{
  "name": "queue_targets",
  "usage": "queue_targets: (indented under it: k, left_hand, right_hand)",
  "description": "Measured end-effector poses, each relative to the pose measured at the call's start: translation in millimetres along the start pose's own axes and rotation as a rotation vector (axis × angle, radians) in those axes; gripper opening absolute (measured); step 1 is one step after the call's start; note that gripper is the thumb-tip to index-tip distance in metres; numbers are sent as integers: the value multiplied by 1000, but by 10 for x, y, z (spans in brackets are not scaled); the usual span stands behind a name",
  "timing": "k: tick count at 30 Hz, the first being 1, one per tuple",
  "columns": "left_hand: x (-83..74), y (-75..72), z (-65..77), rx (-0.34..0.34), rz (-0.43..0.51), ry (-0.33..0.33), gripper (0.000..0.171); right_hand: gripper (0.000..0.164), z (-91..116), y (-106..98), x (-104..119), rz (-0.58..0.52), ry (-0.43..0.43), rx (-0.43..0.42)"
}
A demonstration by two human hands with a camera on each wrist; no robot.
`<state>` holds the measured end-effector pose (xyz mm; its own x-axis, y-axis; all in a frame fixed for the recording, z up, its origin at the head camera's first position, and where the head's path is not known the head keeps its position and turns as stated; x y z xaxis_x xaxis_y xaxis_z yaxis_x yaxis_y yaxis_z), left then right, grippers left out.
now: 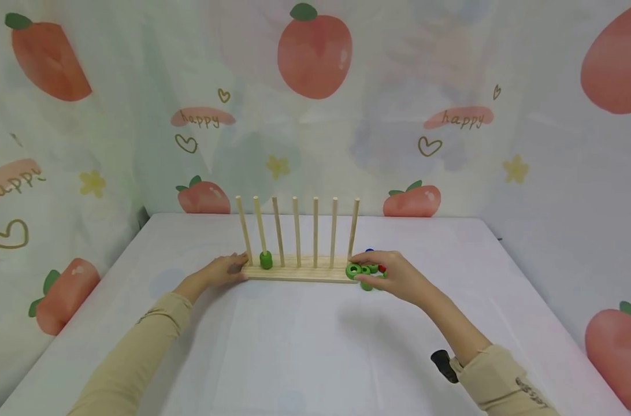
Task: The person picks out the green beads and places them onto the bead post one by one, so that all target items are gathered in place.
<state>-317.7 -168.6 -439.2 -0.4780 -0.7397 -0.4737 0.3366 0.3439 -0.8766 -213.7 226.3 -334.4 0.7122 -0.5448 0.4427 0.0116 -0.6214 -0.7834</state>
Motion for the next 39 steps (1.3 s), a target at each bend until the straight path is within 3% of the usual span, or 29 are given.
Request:
queue_targets:
  k: [23, 39]
  left_hand:
    - [-20, 7, 2, -3, -11, -11, 62]
    - [20, 9, -24, -2, -18, -21, 63]
  right_hand:
    - [33, -483, 312, 108, -57, -102, -35]
    - [30, -1043, 452, 264, -193, -12, 3]
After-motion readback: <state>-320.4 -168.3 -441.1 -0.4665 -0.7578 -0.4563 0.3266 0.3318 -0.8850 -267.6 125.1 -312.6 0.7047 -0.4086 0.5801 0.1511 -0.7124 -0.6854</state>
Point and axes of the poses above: each hand's wrist, its own z-axis away from the middle knuckle, its own y-axis out of the palm, x = y × z, the point moved 1 cm from there along -z, towards the middle knuckle, and after that the axes turned 6 degrees about y, right-handed, at the moved point
